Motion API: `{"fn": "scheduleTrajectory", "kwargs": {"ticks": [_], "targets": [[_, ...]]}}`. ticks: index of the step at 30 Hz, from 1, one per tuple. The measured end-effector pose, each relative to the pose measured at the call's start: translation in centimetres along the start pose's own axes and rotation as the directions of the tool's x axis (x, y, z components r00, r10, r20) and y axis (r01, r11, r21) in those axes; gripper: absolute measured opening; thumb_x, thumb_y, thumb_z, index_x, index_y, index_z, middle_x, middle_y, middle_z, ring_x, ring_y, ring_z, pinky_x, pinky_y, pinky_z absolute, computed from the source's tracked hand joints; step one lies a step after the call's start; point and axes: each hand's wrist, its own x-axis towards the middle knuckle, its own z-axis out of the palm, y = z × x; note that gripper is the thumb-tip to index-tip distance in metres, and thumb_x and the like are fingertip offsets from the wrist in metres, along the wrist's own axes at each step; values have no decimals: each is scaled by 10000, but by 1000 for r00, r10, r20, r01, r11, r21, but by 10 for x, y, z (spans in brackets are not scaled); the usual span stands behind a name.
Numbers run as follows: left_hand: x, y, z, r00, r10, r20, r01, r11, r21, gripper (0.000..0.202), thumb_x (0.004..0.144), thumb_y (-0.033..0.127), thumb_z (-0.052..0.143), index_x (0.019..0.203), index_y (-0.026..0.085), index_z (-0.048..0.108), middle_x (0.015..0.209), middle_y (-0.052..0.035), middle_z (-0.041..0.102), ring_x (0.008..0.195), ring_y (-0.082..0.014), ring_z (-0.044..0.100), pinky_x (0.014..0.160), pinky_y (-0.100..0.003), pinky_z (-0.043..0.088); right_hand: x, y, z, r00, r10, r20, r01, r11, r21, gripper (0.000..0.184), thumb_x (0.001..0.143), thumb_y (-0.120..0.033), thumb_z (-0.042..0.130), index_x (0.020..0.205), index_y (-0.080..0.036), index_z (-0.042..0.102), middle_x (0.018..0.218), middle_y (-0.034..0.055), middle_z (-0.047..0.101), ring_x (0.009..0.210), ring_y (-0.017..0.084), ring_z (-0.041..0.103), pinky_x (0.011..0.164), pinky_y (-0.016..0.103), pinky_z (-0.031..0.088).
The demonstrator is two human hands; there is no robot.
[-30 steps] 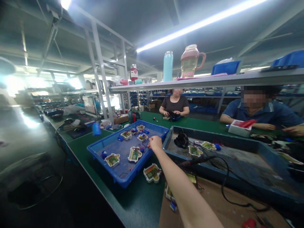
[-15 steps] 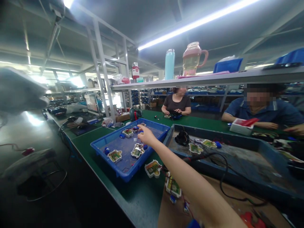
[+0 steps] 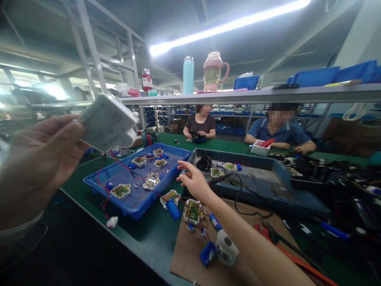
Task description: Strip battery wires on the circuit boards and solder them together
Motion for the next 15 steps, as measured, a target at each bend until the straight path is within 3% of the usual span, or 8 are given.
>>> {"fn": "scheduleTrajectory", "kwargs": {"ticks": [3,6,11,13,15], "targets": [[-7,-30,21,994,-89,62,92,994,-59,142,719,186,752,855,163,716,800,-10,718,719,-106,650,750,-272,572,-29,3,-27,999,24,-45,-24,1000,8,494,724,-302,575,1210,-217,547,1118,83,599,744,157,657,567,266,554],[-15,-65,38,978,-126,166,129,992,-7,180,725,224,757,891,168,715,794,7,725,701,-82,641,666,-200,550,-57,8,-48,995,60,-85,-60,998,7,478,727,-328,612,1189,-217,559,1101,90,601,730,161,655,572,272,548],[-45,-109,46,950,-201,240,189,979,74,228,714,240,763,913,151,698,823,-16,732,722,-120,673,663,-227,576,-97,17,-58,984,123,-131,-115,991,63,461,765,-379,646,1187,-216,557,1086,99,608,718,164,644,559,275,540],[-69,-121,42,955,-150,254,113,982,154,223,732,238,752,929,156,690,876,-33,728,787,-146,689,725,-260,592,-112,21,-54,976,184,-120,-169,978,126,460,797,-395,647,1212,-225,543,1098,99,604,722,157,637,560,268,540],[-99,-131,35,948,2,317,-91,960,265,207,745,230,749,934,173,687,897,-36,708,846,-158,686,800,-283,589,-127,27,-47,962,259,-91,-237,951,198,455,837,-416,623,1247,-243,524,1139,102,589,721,147,629,549,256,538]]}}
